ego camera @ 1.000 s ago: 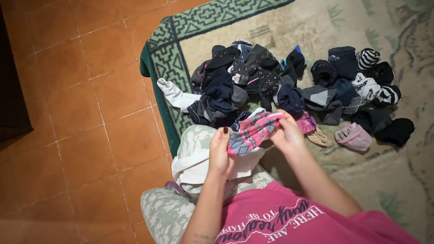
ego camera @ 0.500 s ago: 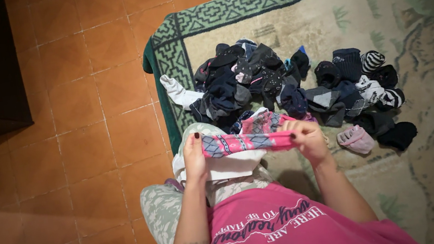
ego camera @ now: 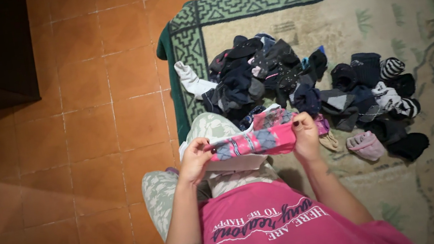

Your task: Sorting, pairing, and folding a pile of socks and then putting them away into a dresser drawer.

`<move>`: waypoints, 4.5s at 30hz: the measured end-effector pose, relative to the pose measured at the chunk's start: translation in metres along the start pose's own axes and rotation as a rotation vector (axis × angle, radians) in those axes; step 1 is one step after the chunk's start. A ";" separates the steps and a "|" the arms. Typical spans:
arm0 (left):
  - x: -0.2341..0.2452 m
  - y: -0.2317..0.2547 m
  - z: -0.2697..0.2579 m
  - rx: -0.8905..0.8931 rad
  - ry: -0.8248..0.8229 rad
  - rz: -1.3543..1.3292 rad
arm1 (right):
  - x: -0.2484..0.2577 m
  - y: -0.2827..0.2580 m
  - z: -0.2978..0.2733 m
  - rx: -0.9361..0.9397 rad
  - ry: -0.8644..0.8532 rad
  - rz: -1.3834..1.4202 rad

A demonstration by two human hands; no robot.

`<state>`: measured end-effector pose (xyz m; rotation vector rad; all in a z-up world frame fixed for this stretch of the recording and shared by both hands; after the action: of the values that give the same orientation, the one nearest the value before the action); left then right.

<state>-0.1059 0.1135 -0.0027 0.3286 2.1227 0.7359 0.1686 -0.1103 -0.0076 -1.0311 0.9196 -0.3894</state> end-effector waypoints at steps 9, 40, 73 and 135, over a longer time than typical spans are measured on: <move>-0.008 0.062 -0.051 -0.423 0.510 0.845 | -0.092 -0.019 -0.048 0.242 -0.354 -1.182; -0.187 0.001 0.074 -0.640 0.103 1.493 | -0.102 -0.105 0.037 0.479 -0.418 -1.220; -0.156 -0.004 -0.061 -0.305 0.109 0.928 | -0.131 -0.056 -0.037 -0.353 -0.266 -0.433; -0.116 -0.133 0.036 0.049 -0.204 -0.286 | -0.042 -0.014 -0.041 -0.083 0.138 -0.301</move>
<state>-0.0031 -0.0331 -0.0267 0.1162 1.9433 0.4639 0.1129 -0.1121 0.0161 -1.2357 0.9101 -0.6855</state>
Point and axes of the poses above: each hand's wrist, its own z-axis towards the middle knuckle, its own x-axis out of the back of the hand, y = z × x, the point moved 10 cm from there along z, towards the middle knuckle, and after that the axes turned 11 degrees about x, right-handed, at the moved point
